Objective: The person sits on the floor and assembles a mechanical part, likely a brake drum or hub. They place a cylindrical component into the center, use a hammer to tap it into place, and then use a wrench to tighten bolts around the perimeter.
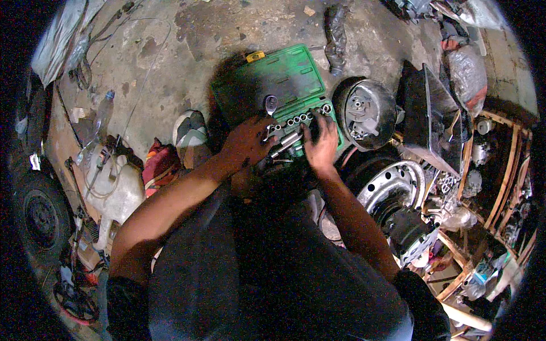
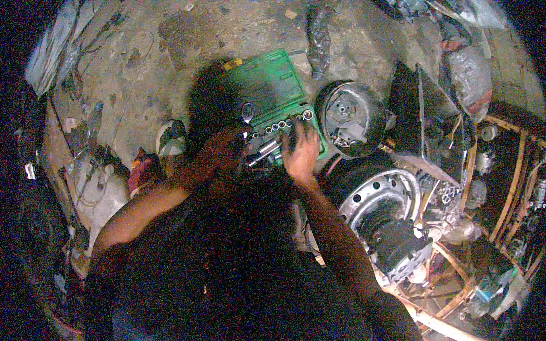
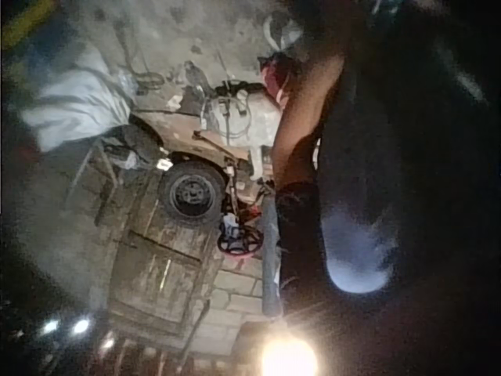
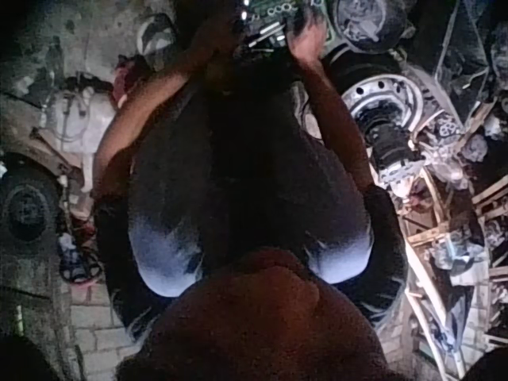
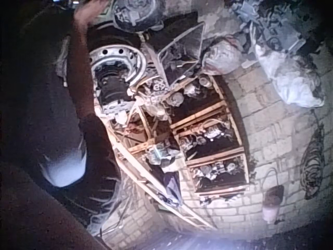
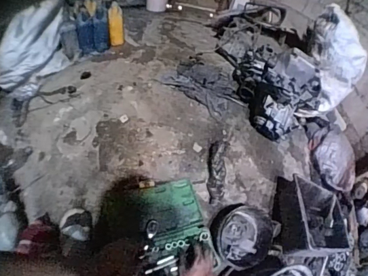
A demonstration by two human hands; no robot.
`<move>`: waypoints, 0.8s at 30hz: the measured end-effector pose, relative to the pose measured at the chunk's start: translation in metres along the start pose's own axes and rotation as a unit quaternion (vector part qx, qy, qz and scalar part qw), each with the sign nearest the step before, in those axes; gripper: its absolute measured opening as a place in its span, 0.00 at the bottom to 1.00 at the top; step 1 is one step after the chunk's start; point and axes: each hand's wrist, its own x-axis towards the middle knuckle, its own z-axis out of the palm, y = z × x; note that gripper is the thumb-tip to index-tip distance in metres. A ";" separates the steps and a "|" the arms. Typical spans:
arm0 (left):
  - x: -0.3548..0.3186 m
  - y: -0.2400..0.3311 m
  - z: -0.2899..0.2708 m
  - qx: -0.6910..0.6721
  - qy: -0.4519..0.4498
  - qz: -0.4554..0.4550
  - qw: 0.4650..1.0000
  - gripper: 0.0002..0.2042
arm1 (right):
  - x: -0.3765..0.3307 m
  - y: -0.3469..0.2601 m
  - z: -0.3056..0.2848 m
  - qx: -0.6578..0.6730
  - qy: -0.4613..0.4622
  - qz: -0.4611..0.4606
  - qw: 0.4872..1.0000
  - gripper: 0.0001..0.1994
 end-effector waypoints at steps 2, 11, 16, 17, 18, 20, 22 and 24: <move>0.000 -0.001 -0.001 -0.015 -0.001 -0.003 1.000 0.17 | 0.007 -0.011 -0.009 0.008 -0.013 -0.011 1.000 0.20; 0.000 -0.014 0.007 -0.015 0.020 0.022 0.999 0.17 | 0.015 0.001 -0.004 -0.001 -0.066 -0.009 0.998 0.18; 0.001 -0.018 0.008 -0.003 0.017 0.031 0.999 0.18 | 0.022 -0.002 -0.011 0.031 -0.057 -0.022 0.998 0.15; 0.001 -0.016 0.006 -0.003 0.013 0.024 1.000 0.18 | 0.024 -0.003 -0.014 0.041 -0.056 -0.022 0.997 0.14; 0.001 -0.013 0.006 -0.003 0.009 0.018 1.000 0.18 | 0.023 -0.003 -0.020 0.074 -0.045 -0.015 0.996 0.13; 0.002 0.000 -0.004 -0.030 0.016 0.022 0.999 0.17 | 0.030 -0.030 -0.045 0.175 -0.007 -0.003 0.985 0.10; 0.001 0.022 -0.020 -0.085 0.038 0.047 0.995 0.17 | 0.023 -0.042 -0.062 0.298 -0.024 0.095 0.950 0.10; 0.002 0.058 -0.041 -0.117 0.068 0.078 0.988 0.17 | 0.024 -0.067 -0.092 0.373 -0.013 0.114 0.921 0.11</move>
